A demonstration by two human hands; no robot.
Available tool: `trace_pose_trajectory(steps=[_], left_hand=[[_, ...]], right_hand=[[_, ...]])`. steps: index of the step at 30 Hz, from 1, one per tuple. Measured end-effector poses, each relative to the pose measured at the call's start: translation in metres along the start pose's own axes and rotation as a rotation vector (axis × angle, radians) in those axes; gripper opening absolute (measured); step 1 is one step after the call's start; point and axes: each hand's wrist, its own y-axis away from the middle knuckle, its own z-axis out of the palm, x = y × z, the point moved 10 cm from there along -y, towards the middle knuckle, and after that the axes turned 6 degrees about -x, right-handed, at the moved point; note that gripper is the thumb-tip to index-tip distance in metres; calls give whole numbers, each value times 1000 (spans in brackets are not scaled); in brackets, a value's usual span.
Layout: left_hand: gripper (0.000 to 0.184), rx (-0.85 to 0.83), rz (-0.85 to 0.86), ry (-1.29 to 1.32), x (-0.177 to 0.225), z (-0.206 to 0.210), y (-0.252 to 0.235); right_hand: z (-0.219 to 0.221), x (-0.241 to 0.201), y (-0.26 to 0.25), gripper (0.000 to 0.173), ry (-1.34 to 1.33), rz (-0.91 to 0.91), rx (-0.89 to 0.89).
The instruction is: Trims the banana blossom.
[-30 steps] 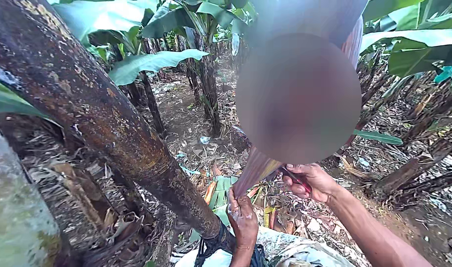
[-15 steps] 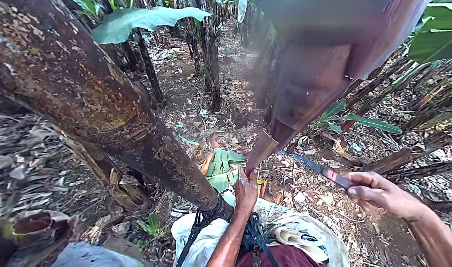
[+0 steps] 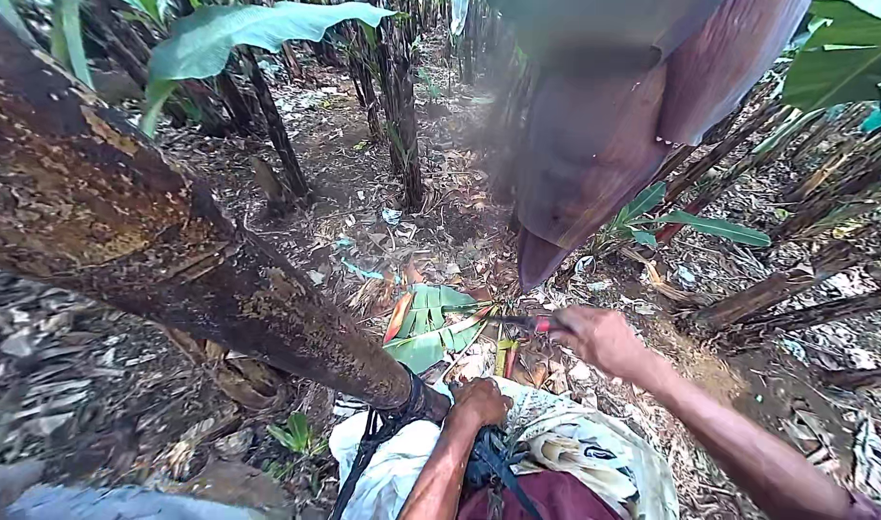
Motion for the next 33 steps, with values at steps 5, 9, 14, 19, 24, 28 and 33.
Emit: trace_pose_trajectory(steps=[5, 9, 14, 19, 24, 28, 33], left_hand=[[56, 14, -17, 42, -7, -2, 8], [56, -10, -38, 18, -2, -3, -4], [52, -9, 44, -28, 23, -6, 9], [47, -23, 140, -52, 54, 11, 20], [44, 38, 228, -13, 53, 14, 34], [36, 221, 287, 203, 34, -10, 103], [35, 294, 359, 154, 5, 5, 123]], right_hand=[[-8, 305, 80, 52, 239, 705, -150], [-7, 248, 113, 56, 5, 652, -107], [61, 72, 49, 55, -626, 84, -165], [64, -120, -42, 53, -1128, -403, -547], [47, -287, -103, 41, -1172, -737, -686], [35, -424, -77, 24, -1029, -1060, -641], [51, -432, -93, 27, -1286, -1120, -840]])
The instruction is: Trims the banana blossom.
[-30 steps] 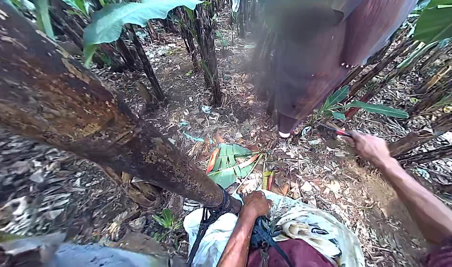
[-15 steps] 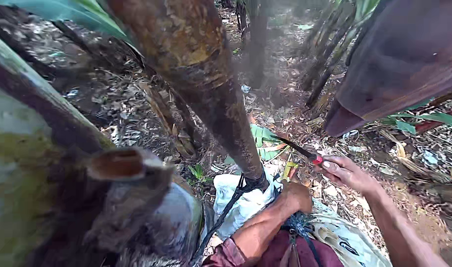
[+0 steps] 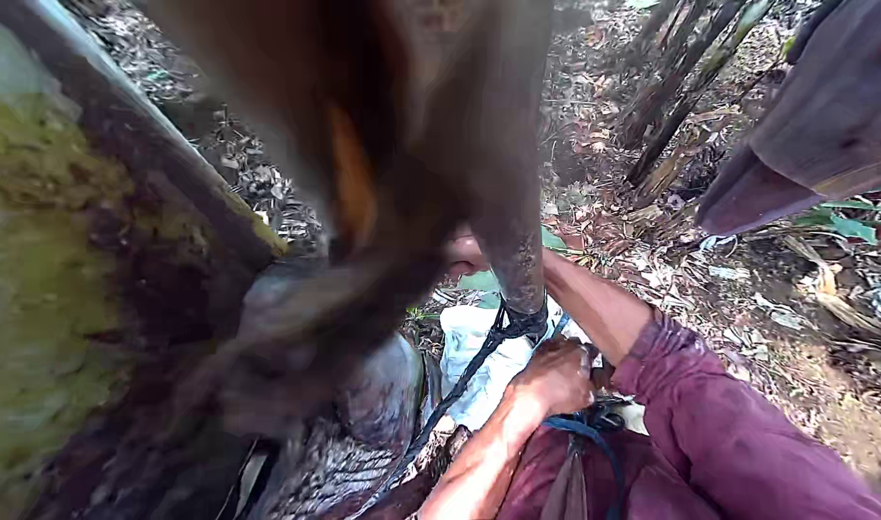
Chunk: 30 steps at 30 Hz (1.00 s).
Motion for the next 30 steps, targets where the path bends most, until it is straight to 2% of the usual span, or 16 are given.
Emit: trace_pose_trajectory(steps=[2, 3, 6, 8, 11, 13, 15, 17, 18, 19, 22, 23, 25, 26, 28, 30], left_hand=[[40, 102, 91, 74, -1, 0, 17], [41, 129, 117, 94, 2, -1, 29], [43, 137, 129, 100, 9, 5, 70], [42, 126, 131, 125, 9, 12, 92], [41, 228, -66, 97, -15, 6, 126], [43, 409, -293, 68, -42, -13, 144], [56, 521, -480, -27, -58, -30, 143], [61, 394, -611, -16, -73, -28, 123], [56, 334, -634, -17, -80, -24, 113], [48, 309, -631, -30, -85, -22, 108], [34, 316, -553, -112, -76, -27, 111], [33, 328, -491, -136, -68, -29, 114], [31, 386, -329, -129, -44, -39, 117], [29, 430, -224, -101, -30, -45, 118], [27, 487, -25, 5, 2, -56, 112], [28, 543, 144, 114, 37, -69, 99]], right_hand=[[-26, -17, 61, 36, 37, 258, 195], [-35, -13, 89, 41, 49, 357, 213], [-51, 5, 127, 35, -30, 341, 112], [-43, -7, 113, 37, 7, 228, 80], [-11, -43, 72, 27, 223, 31, 130], [-6, -29, 58, 24, 247, 30, 99], [-12, -29, 65, 33, 267, 46, 173], [-29, -40, 90, 53, 298, 72, 350], [-40, -40, 105, 61, 301, 115, 426], [-51, -38, 122, 60, 299, 152, 510], [-64, -29, 186, 40, 303, 287, 651], [-58, -22, 205, 35, 276, 334, 612], [-31, -7, 232, 33, 211, 463, 408], [-13, -5, 240, 38, 205, 513, 291], [16, -8, 248, 64, 240, 526, 130], [31, -21, 251, 90, 305, 484, 97]])
